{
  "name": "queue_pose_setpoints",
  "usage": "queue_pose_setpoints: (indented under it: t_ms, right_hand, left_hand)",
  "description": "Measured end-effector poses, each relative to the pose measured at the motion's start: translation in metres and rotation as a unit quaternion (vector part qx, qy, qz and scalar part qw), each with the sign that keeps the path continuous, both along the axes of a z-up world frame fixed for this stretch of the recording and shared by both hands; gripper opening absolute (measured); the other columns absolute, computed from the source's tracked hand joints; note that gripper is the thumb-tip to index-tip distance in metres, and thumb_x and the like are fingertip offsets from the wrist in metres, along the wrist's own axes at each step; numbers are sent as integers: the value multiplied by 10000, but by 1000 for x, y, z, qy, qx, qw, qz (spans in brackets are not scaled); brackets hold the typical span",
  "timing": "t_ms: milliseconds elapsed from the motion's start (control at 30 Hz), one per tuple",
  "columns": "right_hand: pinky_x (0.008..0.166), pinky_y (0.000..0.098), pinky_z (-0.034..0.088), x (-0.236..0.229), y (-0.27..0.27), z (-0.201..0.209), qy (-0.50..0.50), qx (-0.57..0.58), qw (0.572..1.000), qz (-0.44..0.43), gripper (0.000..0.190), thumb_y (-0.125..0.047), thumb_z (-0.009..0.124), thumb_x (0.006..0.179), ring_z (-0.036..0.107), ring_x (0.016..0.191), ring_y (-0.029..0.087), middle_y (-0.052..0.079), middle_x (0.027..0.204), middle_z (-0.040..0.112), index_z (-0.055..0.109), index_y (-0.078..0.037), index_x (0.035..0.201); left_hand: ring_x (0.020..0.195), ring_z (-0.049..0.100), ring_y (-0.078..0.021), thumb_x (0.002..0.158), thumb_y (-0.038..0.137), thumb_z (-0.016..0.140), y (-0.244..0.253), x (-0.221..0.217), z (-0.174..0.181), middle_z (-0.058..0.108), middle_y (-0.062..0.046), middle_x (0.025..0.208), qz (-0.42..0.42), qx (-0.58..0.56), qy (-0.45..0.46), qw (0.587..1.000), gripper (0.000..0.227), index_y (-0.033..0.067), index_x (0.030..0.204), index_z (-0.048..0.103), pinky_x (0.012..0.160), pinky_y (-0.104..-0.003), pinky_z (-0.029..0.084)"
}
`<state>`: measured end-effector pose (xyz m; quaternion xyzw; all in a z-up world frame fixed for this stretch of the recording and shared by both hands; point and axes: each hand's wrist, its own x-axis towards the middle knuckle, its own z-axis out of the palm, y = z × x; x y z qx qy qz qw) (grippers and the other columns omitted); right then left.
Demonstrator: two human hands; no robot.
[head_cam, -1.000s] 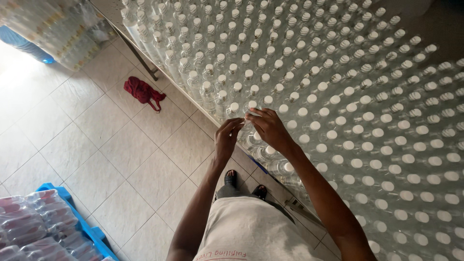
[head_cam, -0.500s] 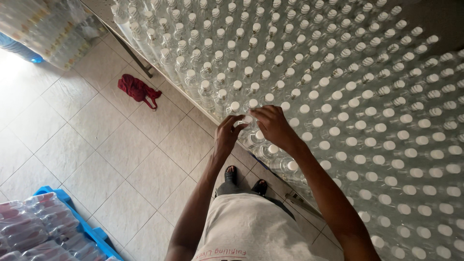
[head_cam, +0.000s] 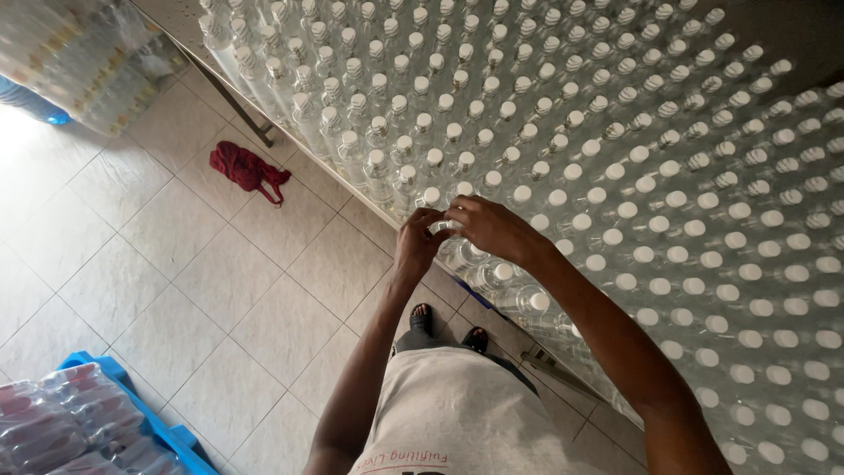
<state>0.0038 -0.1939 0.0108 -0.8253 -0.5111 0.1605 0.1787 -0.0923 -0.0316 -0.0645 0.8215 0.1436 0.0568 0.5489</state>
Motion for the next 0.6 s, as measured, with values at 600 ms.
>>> queue_pose_setpoints:
  t_ms: [600]
  right_hand:
    - [752, 448, 514, 9, 5, -51, 112, 66, 990, -48, 230, -221, 499, 1047, 621, 970, 343, 104, 969, 621, 631, -87, 916]
  left_hand:
    - [580, 578, -94, 841, 140, 834, 9, -13, 17, 700, -24, 1186, 19, -171, -16, 985, 369, 146, 1197, 739, 600, -233, 505]
